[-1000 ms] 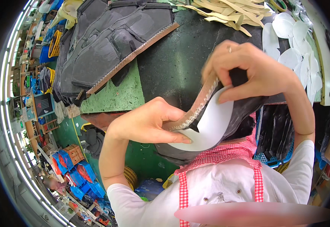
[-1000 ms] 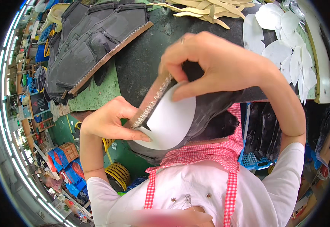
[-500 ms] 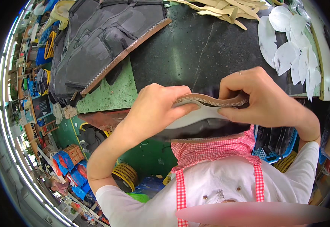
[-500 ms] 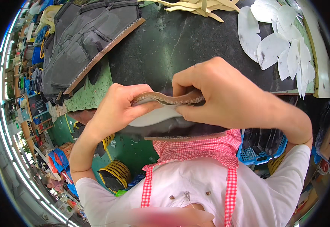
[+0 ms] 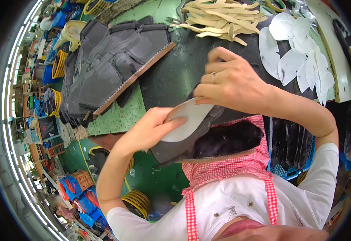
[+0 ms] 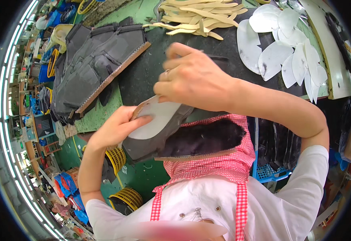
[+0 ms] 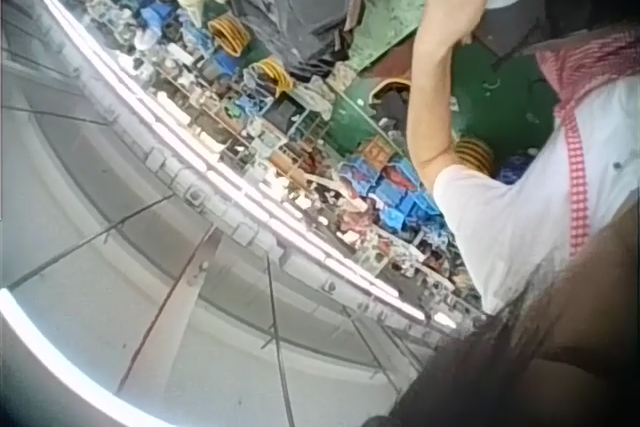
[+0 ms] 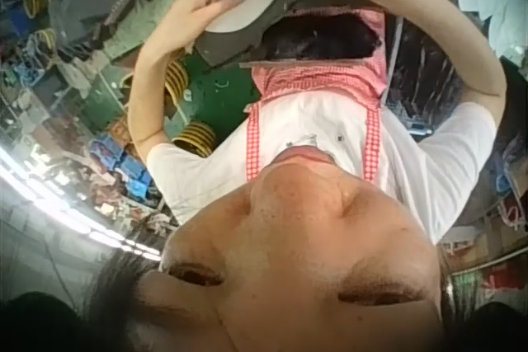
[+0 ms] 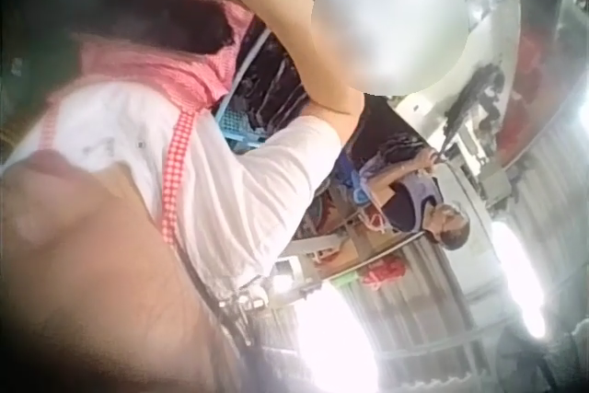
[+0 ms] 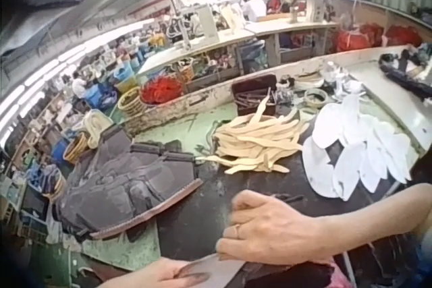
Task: Assemble shoe upper components using a hammer and adhesive strips.
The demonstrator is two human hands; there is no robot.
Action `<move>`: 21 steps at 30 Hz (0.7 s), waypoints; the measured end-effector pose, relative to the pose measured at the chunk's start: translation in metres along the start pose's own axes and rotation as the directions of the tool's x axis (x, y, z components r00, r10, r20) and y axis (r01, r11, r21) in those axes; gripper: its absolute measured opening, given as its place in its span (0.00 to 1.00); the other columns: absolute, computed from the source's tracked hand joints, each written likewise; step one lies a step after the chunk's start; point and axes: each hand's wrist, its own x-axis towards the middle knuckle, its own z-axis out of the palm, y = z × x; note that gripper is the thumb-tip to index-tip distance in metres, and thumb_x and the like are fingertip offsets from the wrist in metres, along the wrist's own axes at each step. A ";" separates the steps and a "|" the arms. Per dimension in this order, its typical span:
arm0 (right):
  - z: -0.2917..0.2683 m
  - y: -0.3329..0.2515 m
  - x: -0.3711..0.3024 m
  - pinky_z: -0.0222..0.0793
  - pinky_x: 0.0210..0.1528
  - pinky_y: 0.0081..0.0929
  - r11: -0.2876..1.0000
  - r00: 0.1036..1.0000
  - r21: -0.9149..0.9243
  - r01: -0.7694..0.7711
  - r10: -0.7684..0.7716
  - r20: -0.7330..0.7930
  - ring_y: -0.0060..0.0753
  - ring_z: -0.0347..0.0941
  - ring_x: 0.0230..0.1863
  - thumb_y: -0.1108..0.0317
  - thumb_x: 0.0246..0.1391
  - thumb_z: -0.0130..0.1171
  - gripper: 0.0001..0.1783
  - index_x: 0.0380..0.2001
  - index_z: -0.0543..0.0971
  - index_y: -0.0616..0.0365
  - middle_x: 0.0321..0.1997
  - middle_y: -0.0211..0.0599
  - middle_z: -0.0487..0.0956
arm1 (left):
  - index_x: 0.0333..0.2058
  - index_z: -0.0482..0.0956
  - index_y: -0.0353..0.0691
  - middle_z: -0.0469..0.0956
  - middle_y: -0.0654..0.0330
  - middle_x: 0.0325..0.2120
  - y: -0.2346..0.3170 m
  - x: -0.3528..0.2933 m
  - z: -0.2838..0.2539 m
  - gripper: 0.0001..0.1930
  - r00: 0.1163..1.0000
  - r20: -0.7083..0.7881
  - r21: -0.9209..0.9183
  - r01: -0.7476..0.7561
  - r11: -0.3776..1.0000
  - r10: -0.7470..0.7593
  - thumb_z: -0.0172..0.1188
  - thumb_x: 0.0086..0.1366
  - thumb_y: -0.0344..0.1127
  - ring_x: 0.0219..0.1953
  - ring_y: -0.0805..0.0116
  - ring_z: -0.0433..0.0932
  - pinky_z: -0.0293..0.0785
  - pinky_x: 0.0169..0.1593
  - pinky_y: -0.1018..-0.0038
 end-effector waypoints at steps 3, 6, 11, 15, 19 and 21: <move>-0.020 -0.007 0.018 0.60 0.64 0.41 0.990 0.936 -0.143 0.002 -0.052 -0.347 0.38 0.72 0.59 0.56 0.49 0.71 0.26 0.51 0.78 0.50 0.56 0.36 0.78 | 0.48 0.79 0.28 0.79 0.67 0.30 0.004 -0.034 0.003 0.15 0.969 -0.247 -0.011 0.024 1.000 -0.026 0.58 0.72 0.36 0.33 0.81 0.71 0.71 0.37 0.77; -0.024 -0.004 0.018 0.64 0.63 0.41 0.984 0.866 0.088 -0.157 0.180 -0.467 0.49 0.71 0.61 0.54 0.52 0.71 0.38 0.60 0.68 0.63 0.60 0.51 0.73 | 0.48 0.79 0.28 0.81 0.65 0.36 -0.010 -0.051 0.029 0.15 0.844 -0.528 -0.310 -0.091 0.946 -0.092 0.56 0.73 0.37 0.36 0.79 0.74 0.73 0.41 0.77; 0.043 -0.006 0.018 0.71 0.59 0.47 0.717 0.905 0.584 -0.379 0.418 0.075 0.63 0.73 0.58 0.57 0.55 0.66 0.37 0.63 0.64 0.63 0.57 0.60 0.75 | 0.61 0.68 0.31 0.77 0.50 0.55 -0.050 -0.030 0.094 0.31 0.974 0.181 -0.615 0.218 0.758 -0.133 0.45 0.77 0.55 0.51 0.59 0.80 0.77 0.56 0.63; 0.037 0.021 -0.014 0.71 0.57 0.41 0.854 0.947 0.453 -0.254 0.125 0.296 0.49 0.76 0.53 0.65 0.54 0.67 0.28 0.57 0.72 0.58 0.55 0.48 0.78 | 0.49 0.81 0.35 0.84 0.52 0.40 -0.006 -0.005 0.093 0.15 0.825 0.495 -0.158 -0.224 0.962 0.273 0.54 0.74 0.40 0.43 0.62 0.84 0.78 0.50 0.68; -0.014 0.048 -0.011 0.72 0.31 0.22 0.512 0.713 0.625 -0.589 0.693 0.104 0.18 0.74 0.26 0.65 0.62 0.62 0.08 0.39 0.82 0.57 0.28 0.30 0.79 | 0.40 0.83 0.36 0.84 0.55 0.36 0.028 0.022 0.047 0.08 0.908 -0.055 0.096 -0.409 0.908 0.415 0.58 0.69 0.33 0.39 0.62 0.84 0.78 0.45 0.68; -0.029 0.114 -0.017 0.74 0.32 0.30 0.783 0.708 0.127 -0.609 0.609 -0.356 0.31 0.77 0.25 0.59 0.62 0.61 0.11 0.37 0.82 0.55 0.25 0.34 0.80 | 0.38 0.83 0.36 0.84 0.55 0.35 0.037 0.072 0.027 0.08 0.731 -0.306 0.212 -0.572 0.792 0.610 0.57 0.69 0.32 0.38 0.56 0.82 0.77 0.45 0.66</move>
